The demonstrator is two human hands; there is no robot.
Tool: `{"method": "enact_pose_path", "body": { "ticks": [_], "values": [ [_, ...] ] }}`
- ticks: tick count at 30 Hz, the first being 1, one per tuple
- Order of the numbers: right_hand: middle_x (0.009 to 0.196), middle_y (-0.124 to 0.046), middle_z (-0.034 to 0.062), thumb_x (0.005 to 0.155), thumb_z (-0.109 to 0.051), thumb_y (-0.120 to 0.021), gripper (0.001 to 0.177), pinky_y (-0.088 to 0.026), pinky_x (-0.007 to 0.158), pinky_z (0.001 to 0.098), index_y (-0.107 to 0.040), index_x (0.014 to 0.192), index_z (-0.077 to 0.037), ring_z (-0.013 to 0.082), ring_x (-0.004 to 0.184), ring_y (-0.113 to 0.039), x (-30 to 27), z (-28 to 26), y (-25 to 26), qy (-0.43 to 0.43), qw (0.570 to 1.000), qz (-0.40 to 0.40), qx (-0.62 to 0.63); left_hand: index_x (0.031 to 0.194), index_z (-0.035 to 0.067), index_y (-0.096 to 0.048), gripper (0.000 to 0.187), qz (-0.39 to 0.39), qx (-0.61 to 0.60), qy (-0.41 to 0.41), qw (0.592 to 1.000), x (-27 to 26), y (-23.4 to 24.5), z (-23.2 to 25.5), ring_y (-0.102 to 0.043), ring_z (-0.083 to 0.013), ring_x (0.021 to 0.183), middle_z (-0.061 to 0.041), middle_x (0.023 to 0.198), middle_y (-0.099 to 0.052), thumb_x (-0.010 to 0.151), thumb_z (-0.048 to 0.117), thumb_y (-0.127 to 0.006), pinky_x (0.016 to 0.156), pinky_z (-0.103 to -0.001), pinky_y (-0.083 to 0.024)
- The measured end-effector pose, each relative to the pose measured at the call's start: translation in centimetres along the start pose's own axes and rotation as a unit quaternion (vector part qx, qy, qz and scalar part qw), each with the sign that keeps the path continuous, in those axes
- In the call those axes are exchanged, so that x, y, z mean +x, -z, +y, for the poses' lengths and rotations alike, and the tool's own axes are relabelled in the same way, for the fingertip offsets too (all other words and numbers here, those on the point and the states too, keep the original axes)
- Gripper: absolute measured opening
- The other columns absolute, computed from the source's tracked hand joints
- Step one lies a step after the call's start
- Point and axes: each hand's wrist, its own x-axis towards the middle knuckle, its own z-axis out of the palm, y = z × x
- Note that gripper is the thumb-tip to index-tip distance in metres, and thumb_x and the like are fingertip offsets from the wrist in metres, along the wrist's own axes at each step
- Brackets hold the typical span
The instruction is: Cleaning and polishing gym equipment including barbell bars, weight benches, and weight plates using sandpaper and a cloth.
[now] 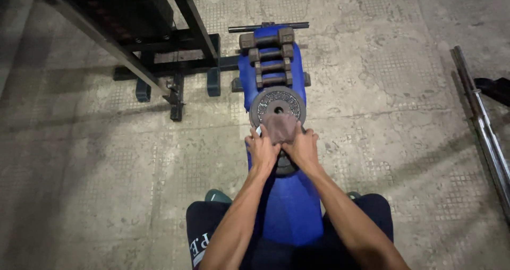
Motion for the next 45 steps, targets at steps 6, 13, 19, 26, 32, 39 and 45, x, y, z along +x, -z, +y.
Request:
{"method": "enact_pose_path", "body": {
  "ticks": [6, 13, 19, 26, 32, 39, 45],
  "values": [
    [0.127, -0.055, 0.0396, 0.068, -0.031, -0.088, 0.1, -0.046, 0.1, 0.0559, -0.042, 0.15, 0.004, 0.0554, 0.113, -0.053, -4.4, 1.8, -1.7, 0.014, 1.0, 0.011, -0.011, 0.153, 0.003, -0.039, 0.097, -0.033, 0.008, 0.023, 0.999, -5.0, 0.5, -0.6, -0.04, -0.054, 0.13, -0.031, 0.153, -0.034, 0.074, 0.032, -0.088, 0.1, -0.066, -0.044],
    [0.124, -0.057, 0.0391, 0.066, -0.031, -0.088, 0.1, -0.046, 0.1, 0.0544, -0.045, 0.149, 0.002, 0.0541, 0.112, -0.054, -7.4, 3.0, -2.2, -0.001, 1.0, 0.004, -0.004, 0.153, 0.003, -0.037, 0.099, -0.053, 0.0, 0.03, 0.998, -8.0, -0.5, -0.8, -0.039, -0.0539, 0.13, -0.031, 0.154, -0.031, 0.075, 0.033, -0.089, 0.103, -0.066, -0.041],
    [0.118, -0.062, 0.0345, 0.071, -0.036, -0.085, 0.098, -0.048, 0.1, 0.0556, -0.044, 0.149, 0.006, 0.0499, 0.111, -0.059, -8.1, 3.9, -3.0, 0.023, 0.999, 0.001, -0.027, 0.153, 0.0, -0.036, 0.096, -0.048, 0.002, 0.04, 0.998, -9.6, -1.9, -1.1, -0.038, -0.0537, 0.133, -0.029, 0.154, -0.033, 0.078, 0.035, -0.085, 0.108, -0.065, -0.037],
    [0.126, -0.055, 0.0381, 0.069, -0.039, -0.086, 0.101, -0.05, 0.092, 0.0532, -0.042, 0.15, 0.001, 0.0523, 0.105, -0.057, -7.9, 4.4, -3.9, 0.026, 0.998, 0.03, -0.056, 0.154, -0.006, -0.03, 0.098, -0.047, 0.057, 0.008, 0.997, -8.9, -3.3, -1.4, -0.023, -0.0524, 0.147, -0.035, 0.158, -0.024, 0.081, 0.036, -0.08, 0.115, -0.072, -0.022],
    [0.124, -0.056, 0.0372, 0.071, -0.039, -0.083, 0.102, -0.049, 0.098, 0.0535, -0.039, 0.152, 0.005, 0.0507, 0.107, -0.057, -7.4, 5.0, -5.2, 0.034, 0.997, 0.014, -0.068, 0.155, -0.007, -0.029, 0.097, -0.053, 0.066, 0.009, 0.996, -8.5, -4.1, -1.9, -0.02, -0.054, 0.148, -0.038, 0.159, -0.022, 0.083, 0.035, -0.079, 0.114, -0.073, -0.022],
    [0.125, -0.055, 0.0367, 0.073, -0.038, -0.082, 0.099, -0.049, 0.096, 0.0544, -0.039, 0.152, 0.003, 0.054, 0.106, -0.056, -7.3, 4.9, -5.0, 0.027, 0.998, 0.016, -0.059, 0.155, -0.006, -0.029, 0.097, -0.061, 0.075, 0.013, 0.995, -8.3, -3.7, -1.4, -0.023, -0.0527, 0.149, -0.036, 0.16, -0.023, 0.082, 0.035, -0.078, 0.115, -0.073, -0.023],
    [0.132, -0.052, 0.0368, 0.074, -0.038, -0.083, 0.102, -0.049, 0.098, 0.055, -0.034, 0.156, -0.001, 0.0546, 0.114, -0.055, -8.3, 3.9, -3.2, 0.004, 0.997, -0.029, -0.068, 0.163, 0.001, -0.02, 0.105, -0.032, -0.013, -0.011, 0.999, -9.0, -2.4, -1.5, -0.022, -0.0571, 0.147, -0.036, 0.158, -0.023, 0.08, 0.03, -0.079, 0.114, -0.074, -0.023]
  ]
}}
